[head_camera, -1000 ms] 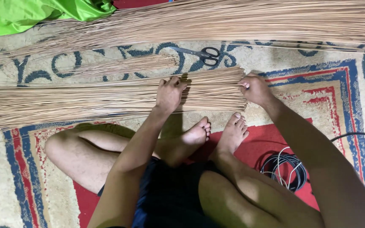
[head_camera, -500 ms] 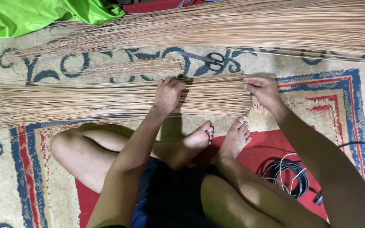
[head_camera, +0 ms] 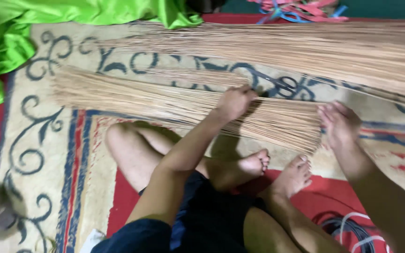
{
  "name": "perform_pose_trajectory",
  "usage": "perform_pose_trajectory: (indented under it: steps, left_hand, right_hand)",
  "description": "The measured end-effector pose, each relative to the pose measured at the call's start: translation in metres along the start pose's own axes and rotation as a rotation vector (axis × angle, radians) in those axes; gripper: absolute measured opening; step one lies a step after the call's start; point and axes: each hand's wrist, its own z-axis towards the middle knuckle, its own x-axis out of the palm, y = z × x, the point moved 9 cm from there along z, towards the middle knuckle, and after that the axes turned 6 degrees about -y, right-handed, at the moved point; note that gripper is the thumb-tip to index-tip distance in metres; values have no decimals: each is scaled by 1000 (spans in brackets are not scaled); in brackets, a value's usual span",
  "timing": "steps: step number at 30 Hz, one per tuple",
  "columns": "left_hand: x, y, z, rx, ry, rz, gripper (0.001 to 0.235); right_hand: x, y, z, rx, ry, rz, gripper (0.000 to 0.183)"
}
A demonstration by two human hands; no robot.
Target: Sorting, aligning, and bundling long wooden sticks while sitting on the floor
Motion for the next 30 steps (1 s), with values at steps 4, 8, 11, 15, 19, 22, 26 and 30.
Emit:
perform_pose_trajectory:
  steps: [4,8,11,15,19,22,26,30]
  left_hand:
    - [-35,-13,8,-60,176,-62,58]
    - [-19,-11,16,-35,263,-5,59]
    - [-7,-7,24,-51,252,-49,52]
    - [-1,-7,29,-68,250,-121,38]
    - [2,-7,29,-92,280,-119,40]
    - [9,-4,33,-93,259,-135,37]
    - [23,-2,36,-64,233,-172,45]
    - [24,-2,36,-66,209,-281,26]
  right_hand:
    - [4,21,-20,60,-128,-82,30]
    - [-9,25,-36,194,-329,-54,8]
    - [-14,19,-26,119,-236,-72,7]
    - [-29,-1,3,79,-107,-31,12]
    - [-26,-1,2,91,-95,-129,22]
    - [-22,11,-17,125,-189,-139,20]
    - [-20,19,-29,124,-207,-191,22]
    - [-20,15,-24,108,-195,-177,23]
